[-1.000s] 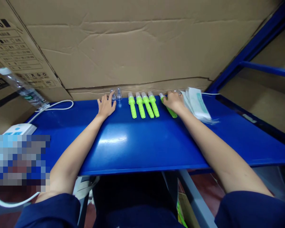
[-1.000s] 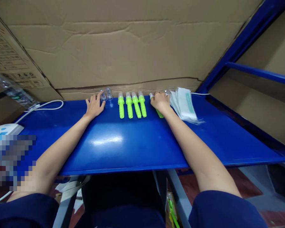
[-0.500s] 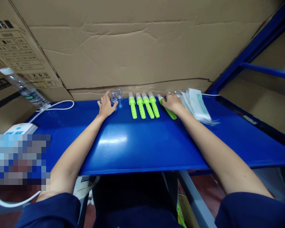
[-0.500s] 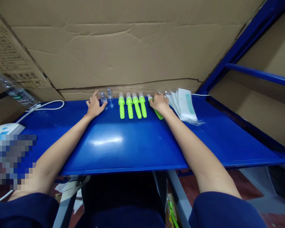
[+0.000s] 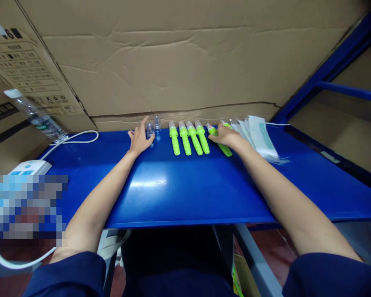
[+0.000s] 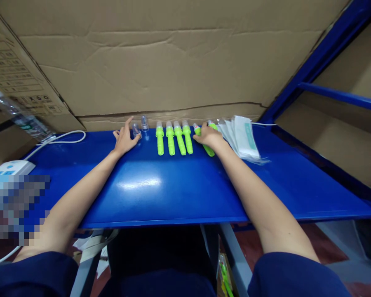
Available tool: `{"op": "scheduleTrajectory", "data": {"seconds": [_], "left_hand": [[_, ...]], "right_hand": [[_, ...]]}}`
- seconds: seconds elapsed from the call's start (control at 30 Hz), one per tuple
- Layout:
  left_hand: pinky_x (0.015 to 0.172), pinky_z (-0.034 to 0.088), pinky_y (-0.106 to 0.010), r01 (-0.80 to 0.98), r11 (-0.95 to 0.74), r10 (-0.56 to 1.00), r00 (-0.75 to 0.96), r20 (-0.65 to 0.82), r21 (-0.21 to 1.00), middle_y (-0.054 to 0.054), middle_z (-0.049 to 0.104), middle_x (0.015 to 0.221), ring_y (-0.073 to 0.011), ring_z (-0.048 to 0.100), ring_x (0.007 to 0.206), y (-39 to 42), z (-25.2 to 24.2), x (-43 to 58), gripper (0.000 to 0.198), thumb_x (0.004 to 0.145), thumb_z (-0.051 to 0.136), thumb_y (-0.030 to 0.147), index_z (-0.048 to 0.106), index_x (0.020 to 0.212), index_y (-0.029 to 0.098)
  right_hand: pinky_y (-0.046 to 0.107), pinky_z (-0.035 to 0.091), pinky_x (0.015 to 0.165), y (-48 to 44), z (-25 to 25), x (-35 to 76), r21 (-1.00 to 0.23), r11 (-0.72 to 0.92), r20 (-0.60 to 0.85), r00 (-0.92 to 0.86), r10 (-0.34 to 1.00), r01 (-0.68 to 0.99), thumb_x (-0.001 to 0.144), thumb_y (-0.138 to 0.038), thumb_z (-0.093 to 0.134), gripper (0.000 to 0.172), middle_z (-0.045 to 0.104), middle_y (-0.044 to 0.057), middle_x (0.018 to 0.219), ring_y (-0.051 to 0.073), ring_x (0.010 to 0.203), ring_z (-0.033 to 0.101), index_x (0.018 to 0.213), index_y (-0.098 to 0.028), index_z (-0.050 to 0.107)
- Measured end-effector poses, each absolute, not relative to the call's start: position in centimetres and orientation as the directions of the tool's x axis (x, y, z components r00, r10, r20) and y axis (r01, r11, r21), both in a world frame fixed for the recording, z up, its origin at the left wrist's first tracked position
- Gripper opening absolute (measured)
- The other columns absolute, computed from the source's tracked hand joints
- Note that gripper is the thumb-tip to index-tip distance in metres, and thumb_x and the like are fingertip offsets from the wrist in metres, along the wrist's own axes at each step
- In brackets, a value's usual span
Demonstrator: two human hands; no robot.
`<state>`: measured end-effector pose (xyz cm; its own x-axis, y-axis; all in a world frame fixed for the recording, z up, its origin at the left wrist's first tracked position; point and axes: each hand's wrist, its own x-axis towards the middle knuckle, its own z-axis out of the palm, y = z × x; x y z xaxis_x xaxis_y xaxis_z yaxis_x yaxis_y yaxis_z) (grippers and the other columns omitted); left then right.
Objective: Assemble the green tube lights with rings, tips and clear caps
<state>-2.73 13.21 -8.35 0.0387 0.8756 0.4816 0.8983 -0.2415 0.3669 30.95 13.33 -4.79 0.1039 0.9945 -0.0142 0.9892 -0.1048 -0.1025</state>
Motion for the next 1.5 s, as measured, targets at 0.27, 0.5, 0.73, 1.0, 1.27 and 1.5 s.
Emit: {"op": "scheduleTrajectory", "data": {"seconds": [0.27, 0.5, 0.73, 1.0, 1.27, 1.5], "left_hand": [[0.100, 0.034, -0.055, 0.937, -0.241, 0.886, 0.106, 0.452, 0.253, -0.014, 0.071, 0.113, -0.0377, 0.061, 0.114, 12.78, -7.96, -2.37, 0.070, 0.085, 0.056, 0.034, 0.036, 0.152, 0.025], [0.099, 0.036, -0.053, 0.944, -0.245, 0.886, 0.126, 0.447, 0.220, -0.015, 0.071, 0.114, -0.0365, 0.063, 0.113, 12.83, -8.00, -2.38, 0.072, 0.084, 0.058, 0.033, 0.035, 0.152, 0.023], [0.102, 0.035, -0.051, 0.948, -0.262, 0.885, 0.160, 0.437, 0.183, -0.017, 0.069, 0.124, -0.0355, 0.061, 0.119, 12.86, -8.11, -2.57, 0.075, 0.090, 0.055, 0.035, 0.022, 0.155, 0.018], [0.103, 0.034, -0.050, 0.955, -0.250, 0.886, 0.161, 0.434, 0.158, -0.020, 0.065, 0.131, -0.0346, 0.059, 0.124, 13.12, -8.33, -2.64, 0.063, 0.092, 0.055, 0.038, 0.032, 0.145, 0.014], [0.104, 0.032, -0.052, 0.946, -0.272, 0.880, 0.170, 0.443, 0.177, -0.019, 0.070, 0.120, -0.0364, 0.062, 0.119, 13.17, -8.09, -2.65, 0.066, 0.089, 0.061, 0.043, 0.037, 0.143, 0.015], [0.106, 0.030, -0.052, 0.880, -0.286, 0.845, 0.044, 0.533, 0.380, -0.010, 0.076, 0.094, -0.0328, 0.069, 0.103, 13.08, -8.22, -2.41, 0.071, 0.083, 0.070, 0.049, 0.040, 0.138, 0.016]], "right_hand": [[0.042, 0.050, 0.092, 13.97, -5.19, 31.43, -0.071, -0.034, -0.089, 0.028, 0.996, 0.997, 0.090, -0.029, 0.061, 0.072, 0.059, 0.025, 0.133, 0.038, 0.120, 0.061, 0.152, -0.006, 0.031], [0.039, 0.050, 0.088, 14.24, -5.28, 31.76, -0.083, 0.025, -0.047, -0.029, 0.998, 0.996, 0.090, -0.025, 0.061, 0.057, 0.064, 0.022, 0.124, 0.036, 0.112, 0.064, 0.142, -0.008, 0.044], [0.038, 0.050, 0.088, 14.08, -5.29, 31.63, -0.058, 0.019, -0.038, -0.021, 0.999, 0.998, 0.095, -0.033, 0.059, 0.058, 0.063, 0.022, 0.126, 0.035, 0.114, 0.064, 0.144, -0.010, 0.041], [0.037, 0.050, 0.085, 14.02, -5.34, 31.59, -0.039, 0.036, -0.012, -0.037, 0.999, 0.999, 0.094, -0.030, 0.058, 0.052, 0.065, 0.022, 0.124, 0.035, 0.112, 0.064, 0.140, -0.009, 0.044], [0.038, 0.050, 0.088, 13.87, -5.14, 31.37, -0.075, 0.036, -0.013, -0.037, 0.999, 0.996, 0.093, -0.029, 0.057, 0.054, 0.065, 0.022, 0.123, 0.036, 0.113, 0.064, 0.141, -0.008, 0.043], [0.044, 0.048, 0.093, 13.61, -4.81, 31.36, -0.206, 0.028, 0.146, 0.003, 0.989, 0.978, 0.092, -0.030, 0.055, 0.054, 0.063, 0.024, 0.121, 0.037, 0.110, 0.062, 0.140, -0.008, 0.043]]}}
